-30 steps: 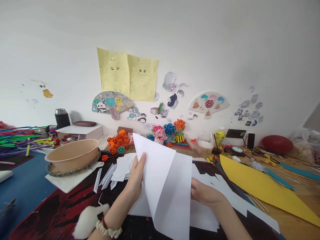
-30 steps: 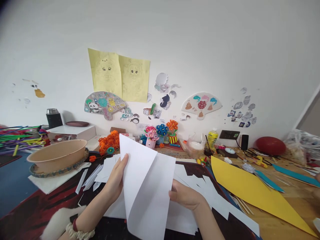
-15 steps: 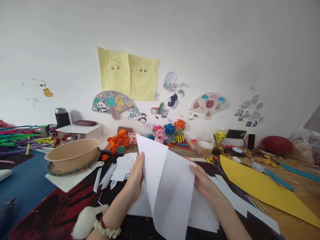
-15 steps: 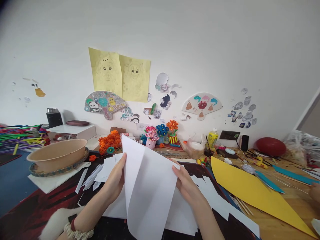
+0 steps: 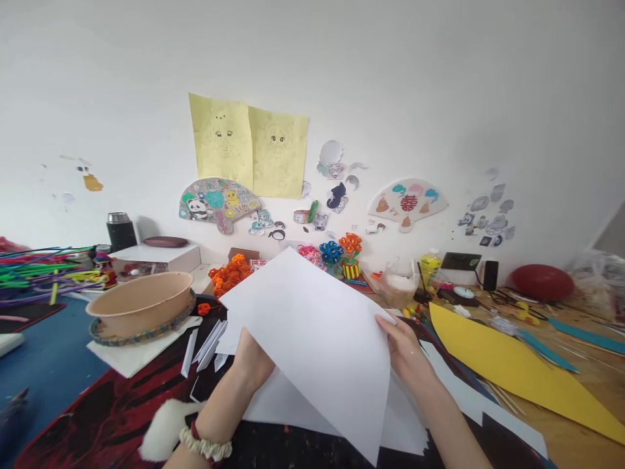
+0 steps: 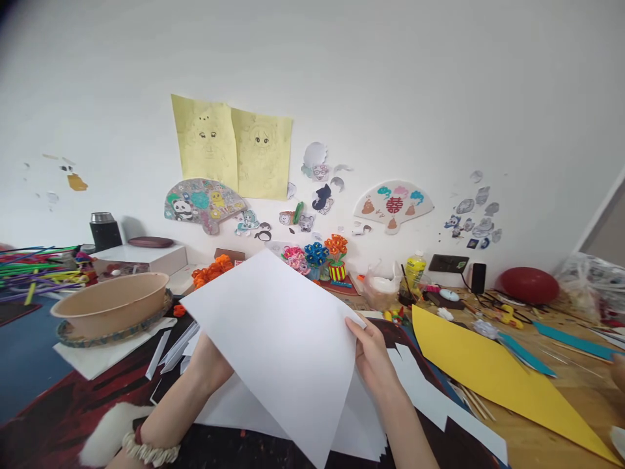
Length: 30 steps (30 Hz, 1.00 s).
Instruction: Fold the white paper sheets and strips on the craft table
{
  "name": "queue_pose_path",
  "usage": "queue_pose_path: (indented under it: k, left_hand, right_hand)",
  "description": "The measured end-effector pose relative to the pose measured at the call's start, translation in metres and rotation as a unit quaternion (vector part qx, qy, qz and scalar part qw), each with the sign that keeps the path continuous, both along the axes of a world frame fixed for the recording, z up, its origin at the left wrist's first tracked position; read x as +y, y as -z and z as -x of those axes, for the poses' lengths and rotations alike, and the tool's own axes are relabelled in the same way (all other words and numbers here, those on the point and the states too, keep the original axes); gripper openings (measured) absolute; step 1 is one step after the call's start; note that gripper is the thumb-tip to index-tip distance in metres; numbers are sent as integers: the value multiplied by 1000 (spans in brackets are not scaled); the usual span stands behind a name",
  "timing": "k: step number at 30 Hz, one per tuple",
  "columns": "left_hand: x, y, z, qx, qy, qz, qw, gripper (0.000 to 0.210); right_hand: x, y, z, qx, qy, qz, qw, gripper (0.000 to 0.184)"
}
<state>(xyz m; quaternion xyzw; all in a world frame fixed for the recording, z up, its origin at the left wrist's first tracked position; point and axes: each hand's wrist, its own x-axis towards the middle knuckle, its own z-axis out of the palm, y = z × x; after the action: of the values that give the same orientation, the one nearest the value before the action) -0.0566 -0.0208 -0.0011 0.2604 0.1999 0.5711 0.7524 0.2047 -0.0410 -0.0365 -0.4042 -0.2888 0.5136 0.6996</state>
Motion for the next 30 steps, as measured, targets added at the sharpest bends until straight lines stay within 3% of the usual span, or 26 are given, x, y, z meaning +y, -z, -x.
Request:
queue_pose_path:
  k: [3, 6, 10, 15, 18, 21, 26, 30]
  left_hand:
    - [-1, -13, -7, -19, 1, -17, 1000, 32]
    - [-5, -20, -7, -20, -1, -23, 1000, 51]
    - [-3, -17, -5, 50, -51, -6, 997, 44]
    - [6, -8, -4, 176, -139, 26, 974, 40]
    - [7, -6, -2, 209, -121, 47, 969, 35]
    - [5, -6, -1, 268, -89, 66, 957, 28]
    - [1, -2, -6, 401, -24, 36, 915, 25]
    - [4, 3, -10, 541, -59, -108, 832, 27]
  right_hand:
    - [2, 2, -1, 17, 43, -12, 999, 48]
    - [4, 5, -4, 22, 45, -17, 999, 49]
    - [4, 6, -5, 15, 28, -27, 999, 54]
    - [-2, -2, -8, 36, -55, -56, 996, 58]
    - [-6, -8, -9, 19, -107, -68, 992, 76]
    - [-9, -12, -4, -25, -162, -64, 985, 80]
    - [-10, -3, 10, -49, -203, -10, 978, 67]
    - [-11, 5, 14, -83, -208, 21, 974, 53]
